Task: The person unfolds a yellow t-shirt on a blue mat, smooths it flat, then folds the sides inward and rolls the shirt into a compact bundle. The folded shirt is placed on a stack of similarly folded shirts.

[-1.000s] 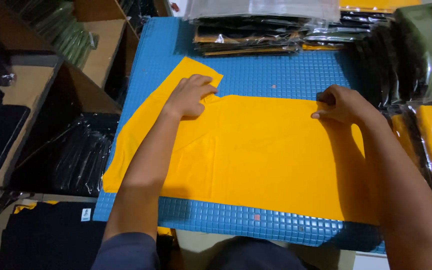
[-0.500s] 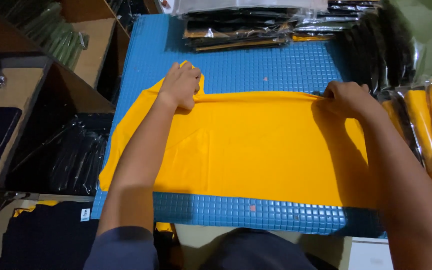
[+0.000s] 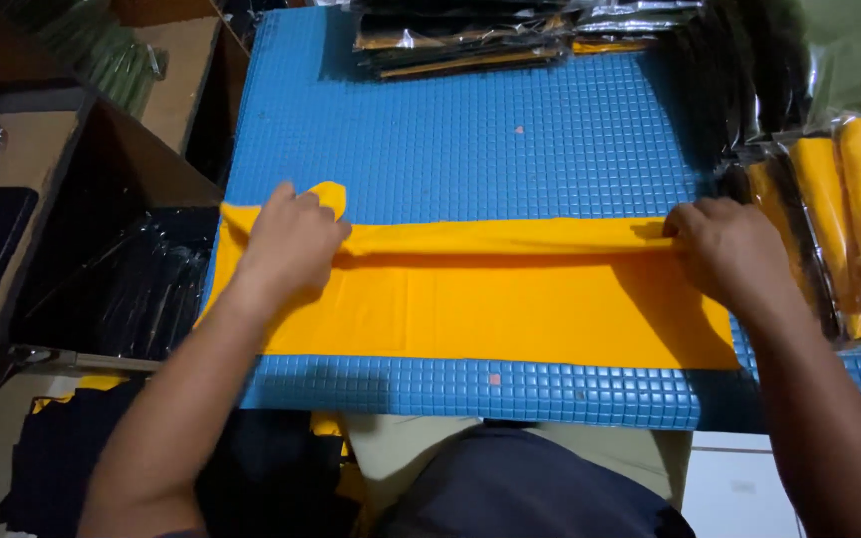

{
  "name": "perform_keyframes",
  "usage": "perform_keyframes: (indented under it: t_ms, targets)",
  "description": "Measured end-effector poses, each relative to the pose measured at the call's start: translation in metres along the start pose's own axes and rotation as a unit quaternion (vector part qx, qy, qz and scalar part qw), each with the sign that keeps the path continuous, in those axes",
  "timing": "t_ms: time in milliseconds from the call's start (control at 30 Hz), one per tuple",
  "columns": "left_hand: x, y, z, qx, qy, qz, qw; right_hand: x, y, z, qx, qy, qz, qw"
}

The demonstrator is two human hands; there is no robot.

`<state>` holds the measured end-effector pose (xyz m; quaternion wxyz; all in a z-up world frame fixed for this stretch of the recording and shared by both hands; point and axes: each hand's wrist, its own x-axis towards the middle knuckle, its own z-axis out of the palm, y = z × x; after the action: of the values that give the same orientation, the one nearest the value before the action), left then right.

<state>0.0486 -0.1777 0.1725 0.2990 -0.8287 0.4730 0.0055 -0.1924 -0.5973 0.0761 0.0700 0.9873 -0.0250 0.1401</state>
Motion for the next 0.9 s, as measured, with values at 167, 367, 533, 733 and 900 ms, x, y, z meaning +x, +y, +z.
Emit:
perform_keyframes:
  t_ms: [167,367,533,733,900]
  targets:
    - [-0.024,0.036,0.068,-0.033,0.035,-0.032,0.998,-0.046,-0.006,0.021,-0.027,-0.043,0.000,0.999]
    - [-0.039,0.058,0.095,-0.050,0.100,-0.057,0.992,-0.064,-0.019,0.004,-0.007,-0.116,0.075,0.990]
    - [-0.033,0.060,0.099,-0.103,0.165,-0.023,0.981,-0.067,-0.022,-0.005,0.039,-0.131,0.126,0.983]
    - [-0.012,0.072,0.096,-0.225,0.249,0.059,0.940,-0.083,-0.019,0.001,0.045,-0.087,0.138,0.985]
    - [0.005,0.079,0.096,-0.287,0.256,0.065,0.921,-0.092,-0.028,-0.003,0.104,0.022,0.114,0.988]
